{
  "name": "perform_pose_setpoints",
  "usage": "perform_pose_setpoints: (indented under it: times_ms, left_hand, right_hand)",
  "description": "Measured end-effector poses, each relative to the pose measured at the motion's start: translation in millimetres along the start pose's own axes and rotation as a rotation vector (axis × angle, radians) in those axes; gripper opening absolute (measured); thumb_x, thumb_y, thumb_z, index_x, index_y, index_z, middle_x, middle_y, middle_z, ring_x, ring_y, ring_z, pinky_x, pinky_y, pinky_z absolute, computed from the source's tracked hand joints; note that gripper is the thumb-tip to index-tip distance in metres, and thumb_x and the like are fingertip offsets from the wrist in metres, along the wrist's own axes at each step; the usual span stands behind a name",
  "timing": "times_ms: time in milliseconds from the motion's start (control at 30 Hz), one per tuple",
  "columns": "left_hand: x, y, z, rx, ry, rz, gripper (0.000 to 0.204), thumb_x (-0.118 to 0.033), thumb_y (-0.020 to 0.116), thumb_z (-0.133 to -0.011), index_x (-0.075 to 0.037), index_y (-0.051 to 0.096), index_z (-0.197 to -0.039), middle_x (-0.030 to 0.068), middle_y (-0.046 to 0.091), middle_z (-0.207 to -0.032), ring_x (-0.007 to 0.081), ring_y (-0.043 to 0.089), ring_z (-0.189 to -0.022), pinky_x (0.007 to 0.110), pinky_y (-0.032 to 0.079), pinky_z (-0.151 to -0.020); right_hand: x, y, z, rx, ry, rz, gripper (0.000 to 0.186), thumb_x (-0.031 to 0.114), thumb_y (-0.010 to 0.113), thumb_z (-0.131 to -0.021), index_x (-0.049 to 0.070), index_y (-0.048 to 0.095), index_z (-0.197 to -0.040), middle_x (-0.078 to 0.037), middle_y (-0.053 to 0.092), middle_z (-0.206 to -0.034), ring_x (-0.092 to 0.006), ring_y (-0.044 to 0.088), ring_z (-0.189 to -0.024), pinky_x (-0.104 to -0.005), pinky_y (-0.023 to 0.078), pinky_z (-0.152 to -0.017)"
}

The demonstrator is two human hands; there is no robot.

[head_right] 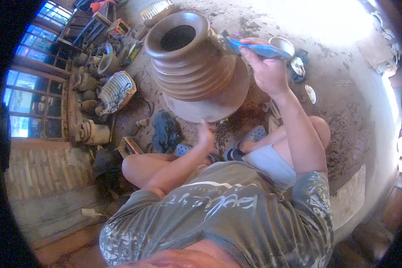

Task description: The person shapes and smooths the exterior of a clay pot on a manual pottery wheel using a small scraper and a brush, then lifts the finished pot and carries it across the studio to a storage area.

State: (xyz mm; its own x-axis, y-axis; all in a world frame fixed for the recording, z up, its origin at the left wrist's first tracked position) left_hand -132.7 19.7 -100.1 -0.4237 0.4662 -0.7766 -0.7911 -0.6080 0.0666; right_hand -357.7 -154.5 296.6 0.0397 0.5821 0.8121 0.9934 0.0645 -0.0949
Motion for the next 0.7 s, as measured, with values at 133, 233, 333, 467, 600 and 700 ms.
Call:
perform_pose_setpoints:
  times_ms: [133, 233, 333, 467, 600, 700]
  left_hand:
    - [11, 40, 53, 0.224, -0.290, -0.011, 0.068, -0.067, 0.040, -0.104, -0.009, 0.050, -0.137, 0.0071, 0.056, -0.105, 0.0200, 0.052, -0.091, 0.040, 0.046, -0.083]
    - [-66, -20, -36, 0.094, -0.045, 0.305, 0.079, -0.069, 0.033, -0.104, -0.009, 0.038, -0.154, 0.0147, 0.053, -0.141, 0.0280, 0.053, -0.126, 0.048, 0.042, -0.107]
    - [-125, -49, -53, 0.066, 0.070, 0.381, 0.085, -0.071, 0.022, -0.105, -0.009, 0.026, -0.163, 0.0137, 0.040, -0.163, 0.0315, 0.040, -0.148, 0.049, 0.031, -0.123]
    - [-26, 6, -8, 0.213, -0.009, 0.265, 0.085, -0.073, 0.022, -0.103, -0.016, 0.020, -0.166, 0.0076, 0.035, -0.165, 0.0292, 0.032, -0.151, 0.049, 0.029, -0.122]
    - [49, 53, 65, 0.604, -0.470, -0.103, 0.084, -0.075, 0.026, -0.102, -0.016, 0.029, -0.162, 0.0127, 0.039, -0.162, 0.0286, 0.036, -0.148, 0.049, 0.034, -0.116]
    - [-51, 24, 14, 0.310, -0.109, 0.488, 0.089, -0.075, 0.027, -0.102, -0.008, 0.034, -0.159, 0.0157, 0.047, -0.156, 0.0320, 0.044, -0.143, 0.049, 0.038, -0.115]
  right_hand:
    - [1, 14, 8, -0.027, -0.055, 0.054, 0.015, 0.005, 0.072, -0.097, -0.001, 0.074, -0.110, -0.008, 0.075, -0.106, -0.0151, 0.069, -0.096, -0.0292, 0.056, -0.087]
    - [19, 16, 19, -0.095, -0.137, 0.174, 0.015, 0.005, 0.075, -0.095, -0.001, 0.074, -0.108, -0.011, 0.076, -0.098, -0.0178, 0.071, -0.087, -0.0308, 0.057, -0.080]
    - [44, 24, 27, -0.089, -0.202, 0.339, 0.016, 0.005, 0.076, -0.092, -0.001, 0.074, -0.107, -0.013, 0.076, -0.099, -0.0206, 0.072, -0.088, -0.0314, 0.057, -0.079]
    - [64, 43, 49, -0.094, -0.348, 0.498, 0.017, 0.004, 0.077, -0.089, 0.000, 0.073, -0.105, -0.016, 0.075, -0.099, -0.0291, 0.074, -0.090, -0.0355, 0.059, -0.079]
    - [71, 61, 56, -0.077, -0.423, 0.507, 0.021, 0.000, 0.078, -0.086, 0.000, 0.072, -0.106, -0.016, 0.073, -0.099, -0.0324, 0.073, -0.089, -0.0383, 0.059, -0.078]
    - [72, 62, 57, -0.069, -0.427, 0.565, 0.024, -0.001, 0.079, -0.083, 0.002, 0.071, -0.106, -0.015, 0.073, -0.099, -0.0318, 0.072, -0.088, -0.0387, 0.058, -0.077]
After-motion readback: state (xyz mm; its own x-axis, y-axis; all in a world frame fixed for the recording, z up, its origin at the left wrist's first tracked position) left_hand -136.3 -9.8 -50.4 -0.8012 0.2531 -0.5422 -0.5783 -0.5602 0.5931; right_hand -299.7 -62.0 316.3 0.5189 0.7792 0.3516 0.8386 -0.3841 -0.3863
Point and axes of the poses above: each hand's wrist, its own z-axis away from the middle knuckle, its own y-axis out of the palm, x = y × z, the point moved 9 cm from there along -z, towards the middle knuckle
